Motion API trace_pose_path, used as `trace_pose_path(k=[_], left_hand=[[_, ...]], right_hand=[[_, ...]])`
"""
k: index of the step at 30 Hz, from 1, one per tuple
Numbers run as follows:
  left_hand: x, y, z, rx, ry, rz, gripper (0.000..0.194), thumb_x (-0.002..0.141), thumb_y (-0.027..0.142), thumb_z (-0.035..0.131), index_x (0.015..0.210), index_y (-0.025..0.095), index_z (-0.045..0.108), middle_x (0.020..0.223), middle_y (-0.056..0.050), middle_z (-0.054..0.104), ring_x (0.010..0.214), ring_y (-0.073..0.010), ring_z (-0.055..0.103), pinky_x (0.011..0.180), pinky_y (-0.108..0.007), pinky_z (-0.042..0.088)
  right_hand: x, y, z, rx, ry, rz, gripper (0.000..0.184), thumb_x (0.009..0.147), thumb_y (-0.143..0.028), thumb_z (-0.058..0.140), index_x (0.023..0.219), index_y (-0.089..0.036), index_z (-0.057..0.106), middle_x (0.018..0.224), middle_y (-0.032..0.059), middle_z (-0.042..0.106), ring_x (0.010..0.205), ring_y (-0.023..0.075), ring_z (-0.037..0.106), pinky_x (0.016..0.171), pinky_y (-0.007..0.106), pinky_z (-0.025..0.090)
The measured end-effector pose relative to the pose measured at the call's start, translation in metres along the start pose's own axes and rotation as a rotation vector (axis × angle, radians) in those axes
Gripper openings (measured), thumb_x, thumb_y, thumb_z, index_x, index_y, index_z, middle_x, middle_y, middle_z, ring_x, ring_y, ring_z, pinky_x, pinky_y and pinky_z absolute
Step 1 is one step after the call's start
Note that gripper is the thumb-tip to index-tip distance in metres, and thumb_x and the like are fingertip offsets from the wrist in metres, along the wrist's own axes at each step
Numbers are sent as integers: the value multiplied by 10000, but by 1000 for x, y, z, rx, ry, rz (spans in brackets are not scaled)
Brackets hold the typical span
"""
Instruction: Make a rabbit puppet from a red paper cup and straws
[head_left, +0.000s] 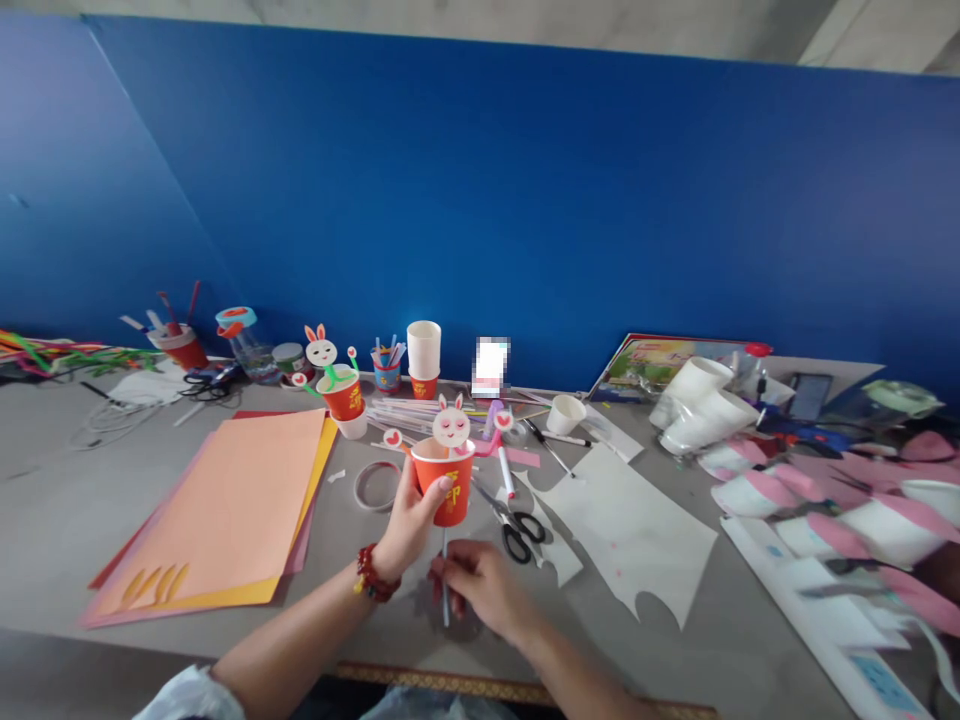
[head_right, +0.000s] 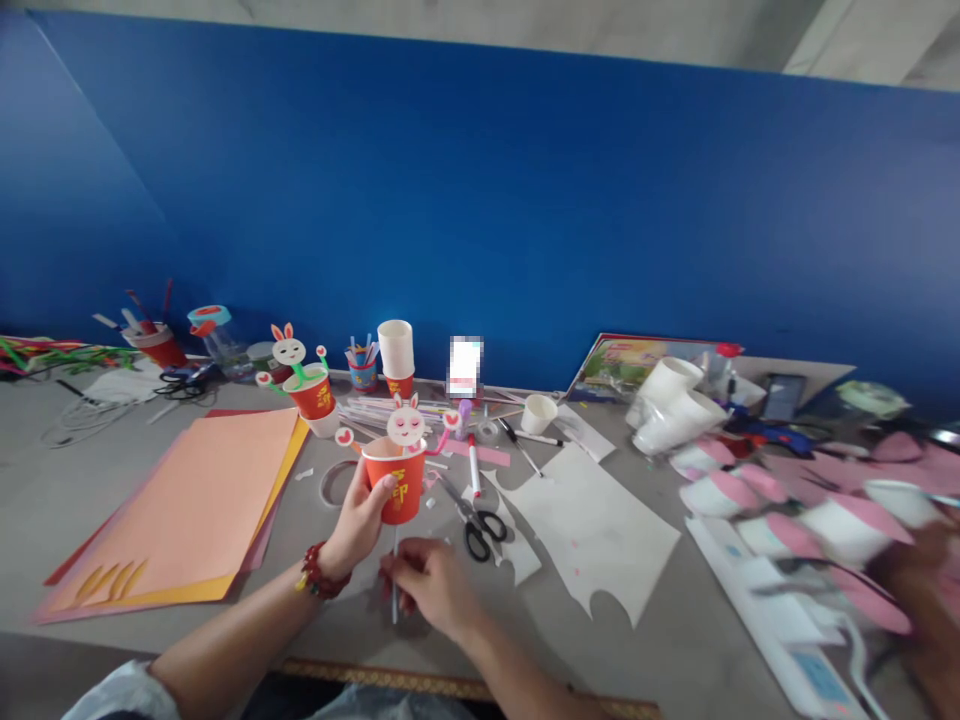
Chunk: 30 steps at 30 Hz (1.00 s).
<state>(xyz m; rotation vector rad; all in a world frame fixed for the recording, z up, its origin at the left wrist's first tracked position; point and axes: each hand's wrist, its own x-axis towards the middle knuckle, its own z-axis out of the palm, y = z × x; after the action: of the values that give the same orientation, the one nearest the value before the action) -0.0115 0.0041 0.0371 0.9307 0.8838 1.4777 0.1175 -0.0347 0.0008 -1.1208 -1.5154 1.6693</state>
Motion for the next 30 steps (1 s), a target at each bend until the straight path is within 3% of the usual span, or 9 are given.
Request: trace_pose_path(k=[4,7,11,15,18,21,24,27,30], left_hand=[[0,-2,-3,-4,-11,16,552,790,417,728,1261,228,509,1064,-62,676,838,-183,668,734,-302,566],[-4,-6,-5,50,-40,9,546,787,408,733,1255,215,529,1118,-82,674,913,-199,661,783,-302,555],[-8,-9,-10,80,-126,52,595,772,396,751,1284,205,513,1194,-107,658,1033,-240,639,892,-349,531],[-10,-8,-12,94,-237,102,627,742,392,781,1277,201,517,1233,-114,633,1108,-271,605,963,-378,492],[-12,-7,-11,119,-337,85,634,743,385,782,1285,198,511,1240,-117,614,1104,-276,598,960,-381,488],[-12,-8,-11,130,-420,34,659,736,374,790,1299,199,495,1230,-114,603,1085,-270,598,937,-371,494],[-12,-8,-12,135,-452,7,664,717,371,806,1281,194,504,1207,-109,597,1059,-261,600,914,-360,502],[-12,-8,-12,107,-458,-5,658,721,369,802,1285,204,507,1211,-106,595,1053,-256,604,902,-355,508],[-13,-6,-10,82,-444,-24,654,712,384,806,1273,199,526,1180,-109,620,1036,-260,617,894,-365,516]], right_hand=[[-5,3,3,-5,12,12,466,846,-618,603,688,-180,601,589,-8,637,421,87,487,435,201,391],[-5,-1,-6,-115,17,-39,385,868,-531,618,711,-181,641,608,-2,635,469,101,514,464,212,405],[-4,-19,-45,-252,-8,-98,207,770,-388,744,873,-210,721,704,-3,653,600,129,564,538,223,432],[3,-53,-95,-35,206,-136,333,825,-508,667,956,-205,706,801,20,654,568,114,524,523,241,431],[12,-80,-113,92,110,-245,396,772,-527,725,1006,-210,682,828,20,635,562,108,516,524,249,431],[19,-99,-108,100,-7,-193,444,662,-456,837,999,-217,674,753,6,640,574,124,527,503,239,398],[22,-112,-95,39,-64,-191,339,671,-443,835,834,-194,671,660,7,639,572,151,559,544,273,430],[22,-118,-84,-3,-11,-235,305,735,-441,790,751,-179,636,614,1,616,548,144,550,530,268,422],[23,-117,-80,-11,59,-255,319,733,-434,792,797,-154,653,651,-1,620,570,131,546,531,247,414]])
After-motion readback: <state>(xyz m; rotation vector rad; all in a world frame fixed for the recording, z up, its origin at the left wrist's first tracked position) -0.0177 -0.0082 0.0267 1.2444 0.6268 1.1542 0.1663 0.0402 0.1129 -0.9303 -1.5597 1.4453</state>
